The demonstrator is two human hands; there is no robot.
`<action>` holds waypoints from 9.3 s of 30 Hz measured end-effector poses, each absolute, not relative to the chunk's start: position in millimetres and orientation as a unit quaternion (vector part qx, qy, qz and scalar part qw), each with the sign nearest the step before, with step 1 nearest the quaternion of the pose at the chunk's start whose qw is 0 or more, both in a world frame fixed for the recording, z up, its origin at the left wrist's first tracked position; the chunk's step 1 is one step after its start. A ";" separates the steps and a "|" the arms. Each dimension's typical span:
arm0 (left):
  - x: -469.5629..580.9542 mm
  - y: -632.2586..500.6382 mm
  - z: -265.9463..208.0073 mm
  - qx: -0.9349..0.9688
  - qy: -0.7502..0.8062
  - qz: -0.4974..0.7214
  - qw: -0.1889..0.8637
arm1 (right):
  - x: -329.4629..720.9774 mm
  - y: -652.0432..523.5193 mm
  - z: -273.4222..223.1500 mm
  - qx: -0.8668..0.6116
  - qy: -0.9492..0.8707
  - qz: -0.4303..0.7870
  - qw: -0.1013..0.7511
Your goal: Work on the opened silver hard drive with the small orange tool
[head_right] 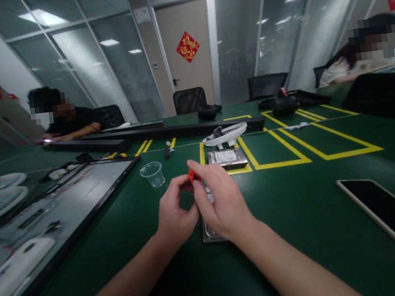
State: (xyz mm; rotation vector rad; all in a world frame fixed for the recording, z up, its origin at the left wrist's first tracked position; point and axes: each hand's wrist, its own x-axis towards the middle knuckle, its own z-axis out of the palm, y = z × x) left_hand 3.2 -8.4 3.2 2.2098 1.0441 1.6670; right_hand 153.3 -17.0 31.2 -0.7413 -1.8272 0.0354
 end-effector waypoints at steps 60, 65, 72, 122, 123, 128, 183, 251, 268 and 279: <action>2.1 -6.8 3.4 0.764 0.343 0.537 0.103 | 152.2 -16.3 28.2 -0.328 -0.765 0.018 0.553; 1.3 -6.0 0.7 0.750 0.358 0.549 0.093 | 153.2 -14.3 29.3 -0.337 -0.762 0.001 0.552; 0.6 -6.9 4.2 0.772 0.339 0.525 0.113 | 153.3 -17.8 31.4 -0.333 -0.760 0.021 0.558; 3.3 -7.7 3.9 0.765 0.345 0.533 0.112 | 154.0 -16.1 28.3 -0.332 -0.764 0.015 0.554; 3.1 -7.4 2.9 0.760 0.347 0.538 0.113 | 154.0 -15.8 28.6 -0.333 -0.763 0.011 0.554; 1.0 -6.0 1.9 0.758 0.349 0.541 0.108 | 153.5 -14.5 30.8 -0.340 -0.757 0.002 0.558; 2.0 -7.0 4.0 0.773 0.339 0.526 0.106 | 152.8 -16.3 29.7 -0.321 -0.770 0.016 0.552; 2.7 -7.5 4.0 0.763 0.347 0.537 0.094 | 154.2 -15.4 29.4 -0.326 -0.763 0.009 0.559; 2.6 -7.2 1.9 0.749 0.352 0.555 0.082 | 153.5 -13.8 27.8 -0.332 -0.761 0.002 0.557; 2.2 -6.7 3.0 0.766 0.341 0.536 0.094 | 153.4 -15.3 29.7 -0.321 -0.769 0.015 0.553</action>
